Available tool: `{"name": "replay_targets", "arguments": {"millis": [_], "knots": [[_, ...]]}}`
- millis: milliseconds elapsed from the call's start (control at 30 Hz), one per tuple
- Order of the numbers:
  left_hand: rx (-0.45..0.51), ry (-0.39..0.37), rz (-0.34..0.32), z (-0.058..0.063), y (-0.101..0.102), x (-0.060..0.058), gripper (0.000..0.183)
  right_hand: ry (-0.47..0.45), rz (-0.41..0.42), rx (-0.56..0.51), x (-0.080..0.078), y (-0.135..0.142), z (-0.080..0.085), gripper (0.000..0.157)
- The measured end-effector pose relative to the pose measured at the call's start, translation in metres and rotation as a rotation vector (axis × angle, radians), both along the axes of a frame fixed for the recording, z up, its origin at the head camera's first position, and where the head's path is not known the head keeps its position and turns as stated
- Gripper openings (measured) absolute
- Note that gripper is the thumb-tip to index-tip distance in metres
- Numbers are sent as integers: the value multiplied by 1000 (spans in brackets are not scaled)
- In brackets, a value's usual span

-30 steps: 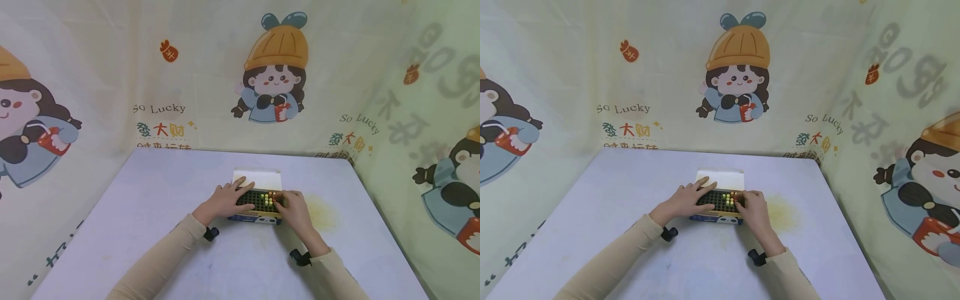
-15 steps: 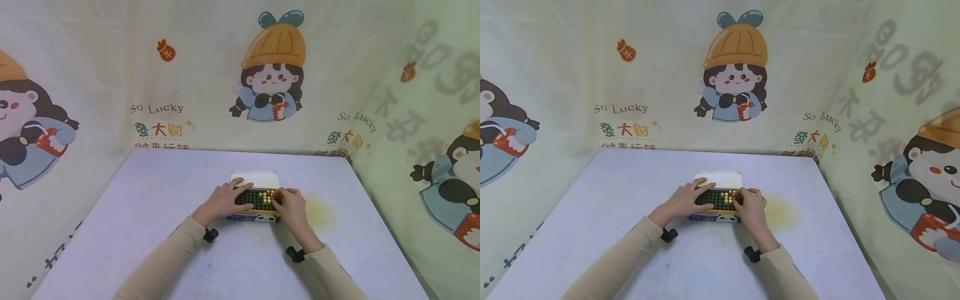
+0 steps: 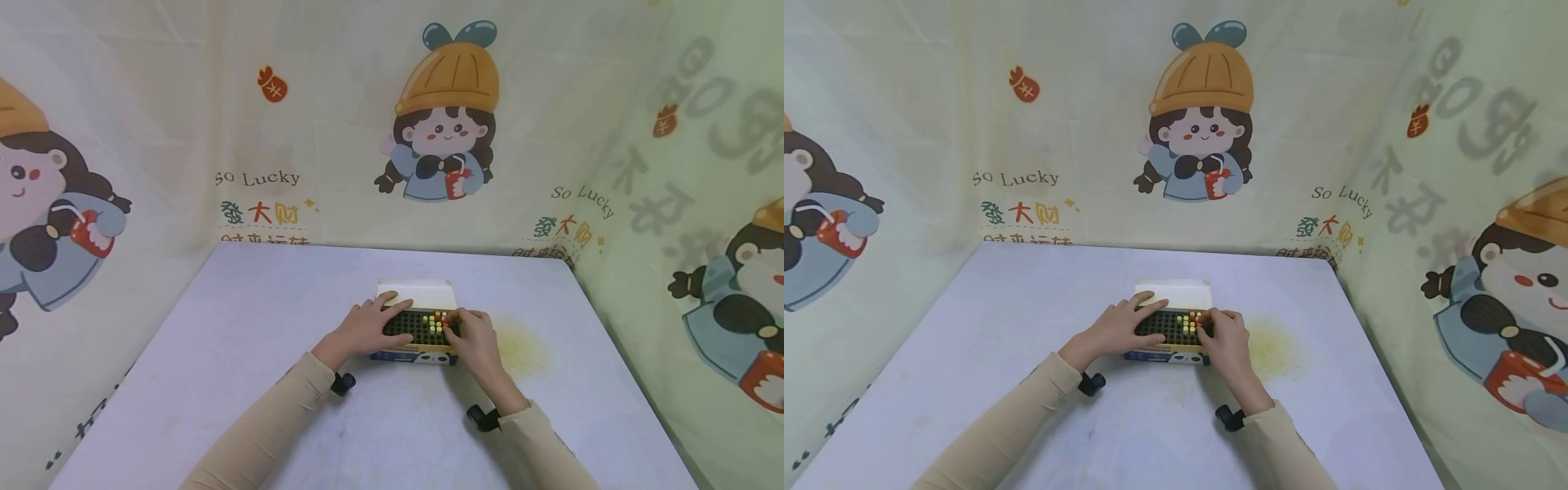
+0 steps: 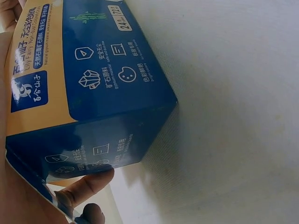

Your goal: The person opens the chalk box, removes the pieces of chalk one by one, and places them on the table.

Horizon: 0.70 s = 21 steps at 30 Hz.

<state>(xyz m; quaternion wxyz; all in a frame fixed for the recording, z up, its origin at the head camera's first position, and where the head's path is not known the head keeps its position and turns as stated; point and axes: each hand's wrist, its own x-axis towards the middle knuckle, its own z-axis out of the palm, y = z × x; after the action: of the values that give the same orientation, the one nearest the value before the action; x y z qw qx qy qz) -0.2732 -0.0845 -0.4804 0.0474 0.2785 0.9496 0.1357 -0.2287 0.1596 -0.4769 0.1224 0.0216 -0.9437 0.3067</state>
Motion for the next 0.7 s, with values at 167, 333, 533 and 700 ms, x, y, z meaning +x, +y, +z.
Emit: {"name": "replay_targets", "arguments": {"millis": [167, 333, 533, 700], "knots": [[3, -10, -8, 2, -1, 0, 80, 27, 39, 6, 2, 2, 2, 12], [1, -6, -29, 3, 0, -1, 80, 47, 54, -6, 3, 5, 4, 10], [-8, -13, -21, 2, 0, -1, 80, 50, 61, -54, 5, 5, 8, 14], [8, -23, -18, 2, -2, 0, 80, 36, 55, -66, 3, 4, 7, 17]]}}
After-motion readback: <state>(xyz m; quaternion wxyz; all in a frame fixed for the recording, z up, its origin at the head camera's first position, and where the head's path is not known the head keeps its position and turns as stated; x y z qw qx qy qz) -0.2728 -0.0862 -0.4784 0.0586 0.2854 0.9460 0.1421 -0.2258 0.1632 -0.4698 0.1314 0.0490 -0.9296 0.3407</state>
